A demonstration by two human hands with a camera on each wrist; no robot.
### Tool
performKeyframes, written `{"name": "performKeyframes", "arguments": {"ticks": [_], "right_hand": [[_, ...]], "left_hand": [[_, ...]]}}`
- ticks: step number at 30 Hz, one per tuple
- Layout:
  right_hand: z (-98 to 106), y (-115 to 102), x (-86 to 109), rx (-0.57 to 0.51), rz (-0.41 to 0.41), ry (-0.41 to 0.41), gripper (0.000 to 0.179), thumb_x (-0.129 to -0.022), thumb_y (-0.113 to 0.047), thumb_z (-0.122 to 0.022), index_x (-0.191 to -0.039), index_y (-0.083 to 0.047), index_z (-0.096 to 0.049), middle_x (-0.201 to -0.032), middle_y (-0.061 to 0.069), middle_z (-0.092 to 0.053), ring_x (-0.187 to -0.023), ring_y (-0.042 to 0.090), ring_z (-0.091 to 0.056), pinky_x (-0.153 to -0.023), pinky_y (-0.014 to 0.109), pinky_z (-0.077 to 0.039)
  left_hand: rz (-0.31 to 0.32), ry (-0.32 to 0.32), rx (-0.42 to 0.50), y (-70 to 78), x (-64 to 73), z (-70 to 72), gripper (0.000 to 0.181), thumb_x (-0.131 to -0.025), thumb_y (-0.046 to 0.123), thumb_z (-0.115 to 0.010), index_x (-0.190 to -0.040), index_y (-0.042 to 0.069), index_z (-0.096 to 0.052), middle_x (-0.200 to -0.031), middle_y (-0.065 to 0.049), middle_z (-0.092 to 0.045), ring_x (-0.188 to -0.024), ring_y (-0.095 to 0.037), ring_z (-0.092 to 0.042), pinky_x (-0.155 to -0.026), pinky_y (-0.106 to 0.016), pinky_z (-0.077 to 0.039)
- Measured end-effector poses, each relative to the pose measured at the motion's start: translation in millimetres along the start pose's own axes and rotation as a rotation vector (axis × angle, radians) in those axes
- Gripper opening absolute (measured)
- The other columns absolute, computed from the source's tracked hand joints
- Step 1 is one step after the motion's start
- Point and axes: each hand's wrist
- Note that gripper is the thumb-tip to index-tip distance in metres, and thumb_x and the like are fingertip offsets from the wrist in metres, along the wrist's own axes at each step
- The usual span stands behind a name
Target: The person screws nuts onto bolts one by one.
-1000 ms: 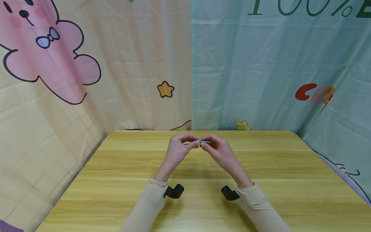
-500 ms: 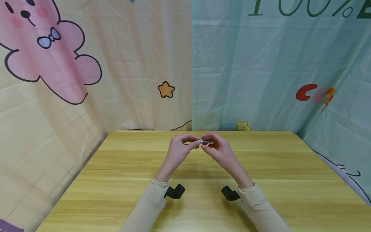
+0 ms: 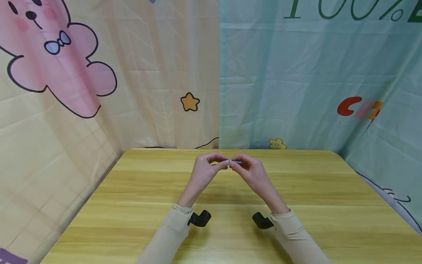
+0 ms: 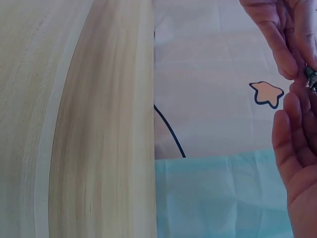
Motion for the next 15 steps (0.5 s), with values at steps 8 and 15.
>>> {"name": "performKeyframes", "arguments": {"ticks": [8, 15], "right_hand": [[1.9, -0.7, -0.1, -0.101, -0.064, 0.0, 0.028, -0.1, -0.029, -0.06, -0.116, -0.006, -0.065, -0.103, 0.01, -0.066, -0.094, 0.029, -0.061, -0.081, 0.042, -0.054], [2.3, 1.2, -1.4, -0.12, 0.031, -0.04, 0.02, -0.093, -0.004, -0.068, -0.113, -0.004, -0.063, -0.109, 0.011, -0.064, -0.104, 0.025, -0.063, -0.086, 0.034, -0.055]], "left_hand": [[-0.003, 0.007, 0.001, 1.0, 0.0, -2.5, 0.012, -0.091, 0.003, -0.069, -0.098, -0.006, -0.073, -0.094, -0.019, -0.071, -0.085, -0.037, -0.068, -0.082, -0.046, -0.057], [0.01, 0.027, -0.012, 2.4, 0.2, -2.6, 0.011, -0.091, 0.003, -0.07, -0.098, -0.006, -0.073, -0.092, -0.017, -0.071, -0.084, -0.036, -0.068, -0.08, -0.042, -0.057]]}}
Point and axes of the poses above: each hand's wrist, its own x-axis away from the middle knuckle, its own z-axis out of the back of the hand, y = z × x
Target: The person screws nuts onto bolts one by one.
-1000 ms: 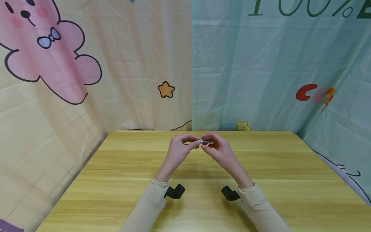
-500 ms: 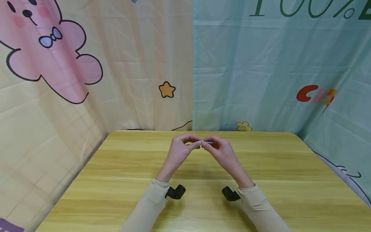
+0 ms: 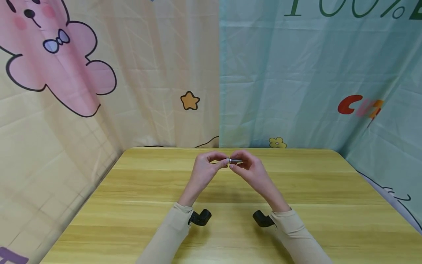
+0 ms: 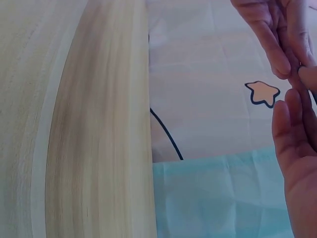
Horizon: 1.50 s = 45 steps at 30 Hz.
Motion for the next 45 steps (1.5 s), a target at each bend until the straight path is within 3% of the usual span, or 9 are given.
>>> {"name": "performKeyframes", "arguments": {"ticks": [6, 14, 19, 23, 27, 32, 40, 45], "right_hand": [[-2, -19, 1.7, 0.013, 0.007, 0.012, 0.017, -0.092, 0.003, -0.066, -0.109, 0.003, -0.064, -0.104, 0.015, -0.065, -0.1, 0.029, -0.064, -0.084, 0.033, -0.055], [-3, -39, 5.1, 0.1, -0.044, 0.006, 0.014, -0.095, -0.003, -0.064, -0.107, 0.004, -0.066, -0.102, 0.018, -0.068, -0.094, 0.026, -0.066, -0.083, 0.03, -0.055], [-4, -43, 5.7, 0.157, -0.074, 0.023, 0.016, -0.099, -0.011, -0.061, -0.104, 0.002, -0.069, -0.098, 0.02, -0.068, -0.087, 0.028, -0.065, -0.078, 0.034, -0.055], [-4, -43, 6.4, 0.162, -0.1, 0.035, 0.02, -0.1, -0.015, -0.059, -0.111, 0.0, -0.067, -0.102, 0.015, -0.068, -0.092, 0.026, -0.063, -0.078, 0.035, -0.054], [-2, -41, 5.8, 0.087, -0.068, 0.017, 0.022, -0.097, -0.007, -0.063, -0.117, 0.002, -0.062, -0.111, 0.014, -0.065, -0.101, 0.026, -0.062, -0.086, 0.038, -0.053], [-2, -36, 4.2, 0.058, 0.012, -0.001, 0.018, -0.092, 0.003, -0.066, -0.11, 0.004, -0.063, -0.105, 0.016, -0.065, -0.099, 0.028, -0.063, -0.087, 0.042, -0.054], [-4, -36, 4.0, 0.104, 0.014, 0.028, 0.014, -0.092, 0.002, -0.067, -0.106, 0.004, -0.066, -0.1, 0.013, -0.067, -0.098, 0.027, -0.066, -0.087, 0.044, -0.054], [-3, -12, 1.4, 0.184, 0.02, 0.042, 0.013, -0.095, -0.013, -0.067, -0.104, -0.004, -0.07, -0.099, 0.007, -0.069, -0.094, 0.02, -0.067, -0.088, 0.038, -0.055]], "left_hand": [[0.006, -0.008, -0.012, 1.0, 0.4, 0.6, 0.011, -0.091, 0.005, -0.07, -0.097, -0.004, -0.073, -0.092, -0.015, -0.072, -0.083, -0.033, -0.068, -0.077, -0.033, -0.058], [0.001, -0.014, -0.005, -0.9, 0.9, 0.1, 0.011, -0.091, 0.005, -0.07, -0.097, -0.004, -0.073, -0.092, -0.016, -0.071, -0.084, -0.037, -0.068, -0.082, -0.046, -0.057], [0.0, -0.023, -0.016, -0.9, 1.5, 0.0, 0.011, -0.092, 0.006, -0.069, -0.098, -0.003, -0.074, -0.093, -0.016, -0.072, -0.083, -0.034, -0.068, -0.078, -0.036, -0.058], [-0.003, -0.027, -0.003, -1.3, 1.1, -0.1, 0.012, -0.092, 0.005, -0.069, -0.098, -0.004, -0.073, -0.095, -0.02, -0.071, -0.084, -0.036, -0.068, -0.077, -0.032, -0.058], [0.007, -0.008, 0.004, -0.4, 0.7, 0.2, 0.012, -0.091, 0.004, -0.07, -0.098, -0.005, -0.073, -0.095, -0.02, -0.071, -0.086, -0.041, -0.067, -0.076, -0.032, -0.057], [0.011, -0.001, 0.0, 0.1, 0.4, 0.5, 0.012, -0.091, 0.005, -0.07, -0.097, -0.005, -0.073, -0.093, -0.017, -0.072, -0.086, -0.04, -0.067, -0.076, -0.032, -0.057], [0.007, -0.009, 0.018, -2.3, -1.1, 0.3, 0.011, -0.091, 0.005, -0.071, -0.096, -0.004, -0.074, -0.089, -0.014, -0.072, -0.082, -0.031, -0.069, -0.077, -0.034, -0.058], [-0.004, -0.015, 0.031, -24.6, -7.7, 0.6, 0.014, -0.09, 0.01, -0.072, -0.097, -0.001, -0.074, -0.092, -0.013, -0.072, -0.083, -0.032, -0.069, -0.08, -0.037, -0.058]]}}
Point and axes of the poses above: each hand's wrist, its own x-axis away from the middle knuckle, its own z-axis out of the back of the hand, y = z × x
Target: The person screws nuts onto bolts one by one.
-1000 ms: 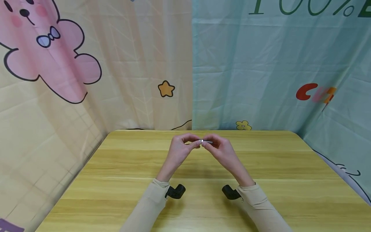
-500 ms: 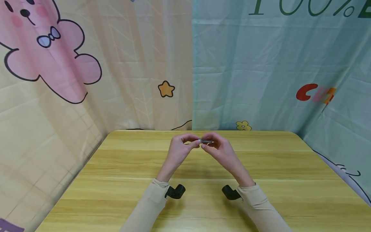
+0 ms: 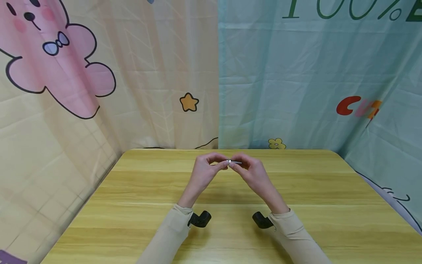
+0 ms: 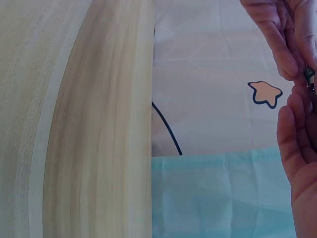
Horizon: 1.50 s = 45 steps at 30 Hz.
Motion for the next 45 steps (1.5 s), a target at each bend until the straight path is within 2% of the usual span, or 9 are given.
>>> {"name": "performKeyframes", "arguments": {"ticks": [2, 6, 10, 16, 19, 25, 33, 39, 45], "right_hand": [[-1, 11, -0.8, 0.012, 0.004, 0.003, 0.015, -0.096, -0.019, -0.066, -0.104, -0.008, -0.07, -0.098, 0.004, -0.07, -0.093, 0.017, -0.067, -0.087, 0.037, -0.055], [-1, 10, -1.6, 0.005, -0.002, -0.007, 0.022, -0.096, -0.024, -0.066, -0.113, -0.011, -0.069, -0.105, 0.002, -0.07, -0.098, 0.016, -0.067, -0.085, 0.038, -0.055], [-2, 5, -3.1, -0.018, -0.016, -0.014, 0.029, -0.094, -0.013, -0.068, -0.122, -0.007, -0.063, -0.112, 0.007, -0.067, -0.104, 0.021, -0.064, -0.087, 0.041, -0.054], [-3, -3, -2.6, -0.028, 0.007, 0.003, 0.022, -0.092, 0.002, -0.066, -0.113, 0.002, -0.062, -0.108, 0.015, -0.065, -0.103, 0.029, -0.064, -0.089, 0.045, -0.053], [-2, -2, -2.1, -0.006, 0.003, 0.013, 0.019, -0.092, -0.002, -0.068, -0.111, -0.002, -0.065, -0.106, 0.01, -0.066, -0.101, 0.024, -0.065, -0.09, 0.041, -0.054], [-2, 4, -2.1, 0.045, 0.014, 0.021, 0.017, -0.094, -0.018, -0.069, -0.108, -0.009, -0.069, -0.101, 0.002, -0.069, -0.094, 0.015, -0.067, -0.087, 0.039, -0.055], [-1, 4, -0.7, 0.119, 0.032, 0.04, 0.018, -0.096, -0.026, -0.066, -0.105, -0.011, -0.072, -0.096, -0.003, -0.071, -0.087, 0.011, -0.066, -0.083, 0.039, -0.054], [-2, 5, -0.8, 0.116, 0.019, 0.04, 0.019, -0.095, -0.026, -0.067, -0.104, -0.01, -0.072, -0.095, -0.002, -0.071, -0.086, 0.011, -0.066, -0.082, 0.039, -0.054], [-2, 7, -1.2, 0.083, -0.026, 0.02, 0.022, -0.096, -0.03, -0.065, -0.107, -0.012, -0.072, -0.097, -0.002, -0.071, -0.089, 0.011, -0.066, -0.083, 0.038, -0.054]], "left_hand": [[-0.006, 0.004, 0.003, -8.6, -2.0, 0.3, 0.015, -0.09, 0.013, -0.073, -0.098, 0.001, -0.075, -0.092, -0.012, -0.072, -0.084, -0.031, -0.069, -0.08, -0.04, -0.057], [-0.02, 0.016, -0.001, -8.2, -1.9, 0.4, 0.015, -0.09, 0.016, -0.074, -0.097, 0.004, -0.076, -0.092, -0.008, -0.072, -0.083, -0.026, -0.07, -0.08, -0.043, -0.057], [-0.019, 0.032, -0.006, -6.9, -2.7, 1.1, 0.013, -0.09, 0.015, -0.074, -0.096, 0.005, -0.076, -0.092, -0.006, -0.072, -0.082, -0.023, -0.07, -0.08, -0.046, -0.057], [-0.028, 0.031, 0.008, -6.6, -3.7, 1.0, 0.011, -0.09, 0.012, -0.074, -0.095, 0.002, -0.075, -0.09, -0.009, -0.072, -0.079, -0.023, -0.07, -0.079, -0.041, -0.058], [-0.033, 0.023, 0.017, -6.4, -3.2, 0.5, 0.012, -0.09, 0.011, -0.073, -0.096, 0.001, -0.075, -0.09, -0.009, -0.072, -0.078, -0.022, -0.069, -0.078, -0.039, -0.058], [-0.039, 0.013, 0.031, -5.6, -2.4, 1.6, 0.013, -0.089, 0.013, -0.074, -0.096, 0.001, -0.075, -0.09, -0.009, -0.072, -0.079, -0.023, -0.069, -0.079, -0.043, -0.058], [-0.034, 0.0, 0.042, -6.4, -2.8, 2.1, 0.016, -0.09, 0.014, -0.073, -0.097, -0.001, -0.075, -0.092, -0.012, -0.072, -0.082, -0.028, -0.069, -0.079, -0.036, -0.058], [-0.005, -0.005, 0.042, -5.8, -4.0, 2.3, 0.014, -0.091, 0.006, -0.07, -0.099, -0.006, -0.073, -0.094, -0.016, -0.071, -0.085, -0.035, -0.068, -0.081, -0.036, -0.058], [0.025, -0.017, 0.008, -8.1, -5.7, 4.7, 0.014, -0.092, 0.005, -0.069, -0.099, -0.007, -0.072, -0.096, -0.02, -0.07, -0.085, -0.033, -0.068, -0.081, -0.037, -0.058]]}}
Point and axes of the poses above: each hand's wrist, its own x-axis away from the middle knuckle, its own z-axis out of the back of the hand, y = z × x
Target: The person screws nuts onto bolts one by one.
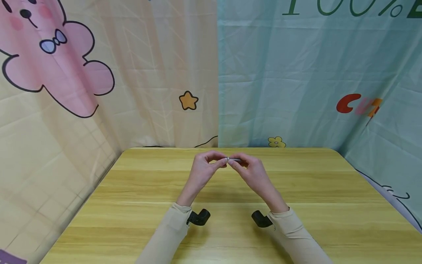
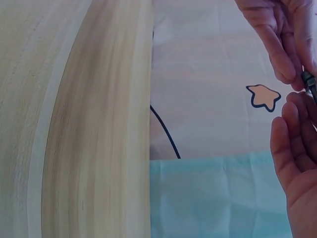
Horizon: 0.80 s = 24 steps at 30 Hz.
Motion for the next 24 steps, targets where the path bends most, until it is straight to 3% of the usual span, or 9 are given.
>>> {"name": "performKeyframes", "arguments": {"ticks": [6, 10, 14, 17, 21, 24], "right_hand": [[3, 1, 1.1, -0.059, -0.078, -0.007, 0.027, -0.095, -0.029, -0.067, -0.114, -0.01, -0.07, -0.104, 0.003, -0.07, -0.093, 0.017, -0.066, -0.083, 0.038, -0.054], [5, 1, 0.5, -0.096, -0.099, 0.003, 0.026, -0.095, -0.019, -0.068, -0.116, -0.004, -0.068, -0.108, 0.009, -0.068, -0.097, 0.022, -0.064, -0.086, 0.038, -0.054], [10, -21, 2.7, -0.11, -0.096, 0.004, 0.021, -0.096, -0.009, -0.065, -0.113, 0.002, -0.067, -0.107, 0.014, -0.067, -0.097, 0.026, -0.064, -0.086, 0.036, -0.054], [11, -18, 2.5, -0.112, -0.088, 0.006, 0.019, -0.096, -0.012, -0.066, -0.111, 0.0, -0.068, -0.106, 0.011, -0.067, -0.096, 0.023, -0.064, -0.085, 0.034, -0.054], [7, 7, -0.7, -0.146, -0.085, 0.011, 0.021, -0.095, -0.018, -0.068, -0.11, -0.004, -0.069, -0.104, 0.008, -0.068, -0.095, 0.021, -0.064, -0.084, 0.033, -0.055], [7, 9, -1.2, -0.151, -0.095, 0.009, 0.023, -0.095, -0.02, -0.069, -0.11, -0.003, -0.07, -0.103, 0.009, -0.068, -0.094, 0.022, -0.064, -0.085, 0.035, -0.054]], "left_hand": [[-0.01, 0.042, 0.005, -1.3, 2.2, 2.1, 0.016, -0.091, 0.013, -0.072, -0.099, -0.001, -0.073, -0.094, -0.015, -0.071, -0.084, -0.032, -0.07, -0.078, -0.035, -0.058], [-0.03, 0.045, 0.005, -4.4, 1.2, 3.4, 0.015, -0.09, 0.015, -0.074, -0.097, 0.001, -0.074, -0.091, -0.01, -0.071, -0.083, -0.037, -0.069, -0.079, -0.042, -0.058], [-0.034, 0.045, 0.001, -1.9, 1.6, 2.8, 0.011, -0.091, 0.012, -0.073, -0.096, 0.002, -0.074, -0.089, -0.009, -0.071, -0.082, -0.037, -0.069, -0.081, -0.048, -0.056], [-0.028, 0.047, -0.011, -3.5, 1.2, 3.2, 0.013, -0.091, 0.014, -0.073, -0.097, 0.002, -0.074, -0.089, -0.009, -0.071, -0.083, -0.035, -0.069, -0.08, -0.044, -0.057], [-0.01, 0.046, -0.034, -9.1, -0.1, 4.7, 0.015, -0.091, 0.017, -0.074, -0.097, 0.004, -0.075, -0.09, -0.009, -0.071, -0.083, -0.033, -0.07, -0.078, -0.037, -0.058], [0.006, 0.056, -0.064, -7.4, 0.1, 5.5, 0.011, -0.091, 0.017, -0.073, -0.096, 0.008, -0.075, -0.09, -0.006, -0.071, -0.082, -0.028, -0.07, -0.076, -0.036, -0.058]]}}
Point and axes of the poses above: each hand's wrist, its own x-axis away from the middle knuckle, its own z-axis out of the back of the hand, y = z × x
